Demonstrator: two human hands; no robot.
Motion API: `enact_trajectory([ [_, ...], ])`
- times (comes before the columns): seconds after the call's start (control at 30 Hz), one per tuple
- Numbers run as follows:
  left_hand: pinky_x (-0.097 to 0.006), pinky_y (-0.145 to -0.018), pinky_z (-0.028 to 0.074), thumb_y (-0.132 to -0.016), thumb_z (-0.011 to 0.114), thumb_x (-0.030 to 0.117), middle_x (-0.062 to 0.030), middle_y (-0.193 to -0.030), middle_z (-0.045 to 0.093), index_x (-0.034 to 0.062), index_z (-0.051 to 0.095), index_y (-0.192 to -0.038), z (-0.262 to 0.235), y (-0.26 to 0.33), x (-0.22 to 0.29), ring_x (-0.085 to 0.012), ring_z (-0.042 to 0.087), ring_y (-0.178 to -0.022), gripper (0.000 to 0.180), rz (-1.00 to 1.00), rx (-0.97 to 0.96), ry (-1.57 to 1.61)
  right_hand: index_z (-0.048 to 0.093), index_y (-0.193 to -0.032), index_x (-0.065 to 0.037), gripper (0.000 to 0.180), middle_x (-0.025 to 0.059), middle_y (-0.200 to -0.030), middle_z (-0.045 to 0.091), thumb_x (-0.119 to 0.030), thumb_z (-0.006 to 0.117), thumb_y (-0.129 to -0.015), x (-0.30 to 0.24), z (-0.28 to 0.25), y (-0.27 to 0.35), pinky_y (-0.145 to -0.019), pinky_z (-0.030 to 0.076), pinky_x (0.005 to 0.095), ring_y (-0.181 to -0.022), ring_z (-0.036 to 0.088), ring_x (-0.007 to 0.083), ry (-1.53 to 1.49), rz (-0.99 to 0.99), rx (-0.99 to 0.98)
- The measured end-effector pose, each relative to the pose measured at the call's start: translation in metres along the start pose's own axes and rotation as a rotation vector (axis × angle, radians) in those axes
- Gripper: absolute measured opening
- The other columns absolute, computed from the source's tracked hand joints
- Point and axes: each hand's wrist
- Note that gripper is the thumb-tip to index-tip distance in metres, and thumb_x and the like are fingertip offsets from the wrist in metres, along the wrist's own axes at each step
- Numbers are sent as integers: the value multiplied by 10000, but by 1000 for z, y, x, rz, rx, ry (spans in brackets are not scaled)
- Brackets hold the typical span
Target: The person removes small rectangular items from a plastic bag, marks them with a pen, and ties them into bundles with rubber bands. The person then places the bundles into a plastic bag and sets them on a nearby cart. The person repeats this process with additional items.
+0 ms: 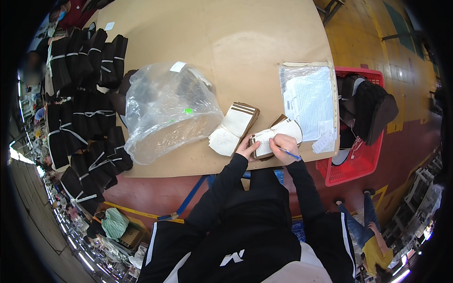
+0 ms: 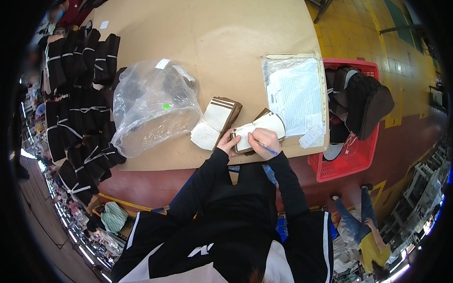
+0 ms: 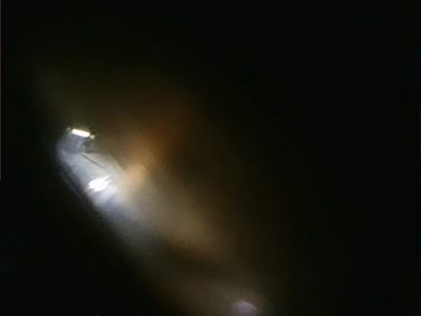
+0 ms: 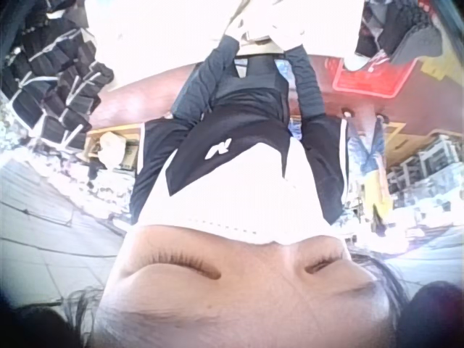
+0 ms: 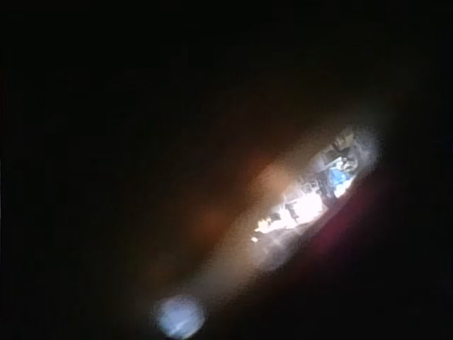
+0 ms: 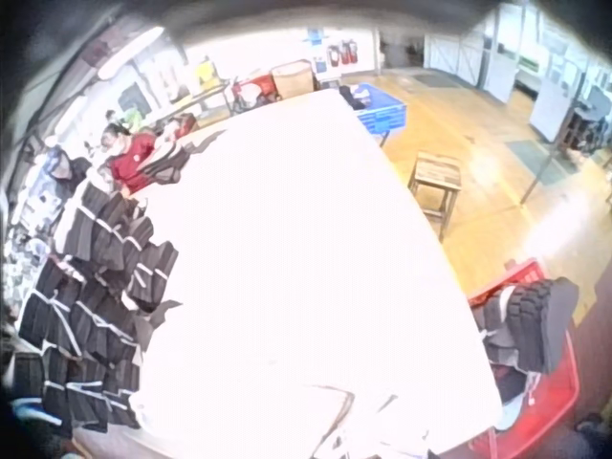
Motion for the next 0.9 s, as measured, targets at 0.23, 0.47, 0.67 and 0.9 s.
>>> enact_trajectory([
  [0.23, -492, -892, 497, -905, 600, 127, -72, -1227, 523, 85, 400, -1324, -2, -3, -5, -228, 519, -1144, 467, 64, -23, 61, 434, -597, -20, 281, 110, -555, 468, -17, 635, -793, 2, 0, -1, -461, 384, 363, -471, 498, 280, -37, 102, 38],
  [0.47, -475, -877, 503, -902, 602, 135, -71, -1208, 538, 94, 415, -1314, 2, 0, -2, -219, 530, -1130, 454, 94, -42, 83, 429, -589, -19, 274, 101, -542, 444, 41, 637, -758, -2, 0, -5, -448, 383, 369, -475, 493, 279, -23, -35, 70],
  [0.67, -541, -853, 495, -903, 610, 170, -81, -1260, 499, 139, 349, -1380, -3, -4, -12, -252, 505, -1162, 545, 150, 19, 23, 415, -574, -26, 277, 99, -533, 426, 69, 634, -714, 0, 0, 12, -451, 390, 373, -477, 490, 279, 73, -86, 125],
  [0.9, -424, -872, 484, -893, 638, 266, -124, -1329, 445, 75, 276, -1424, 18, 14, -11, -222, 499, -1145, 671, 131, 310, -44, 466, -574, -21, 331, 52, -550, 520, -63, 557, -890, 8, -13, 36, -444, 331, 273, -474, 447, 107, -441, 439, 617],
])
Point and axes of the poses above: each hand's wrist, its own y-axis away from the middle knuckle, its own z-axis out of the palm, x = y × z
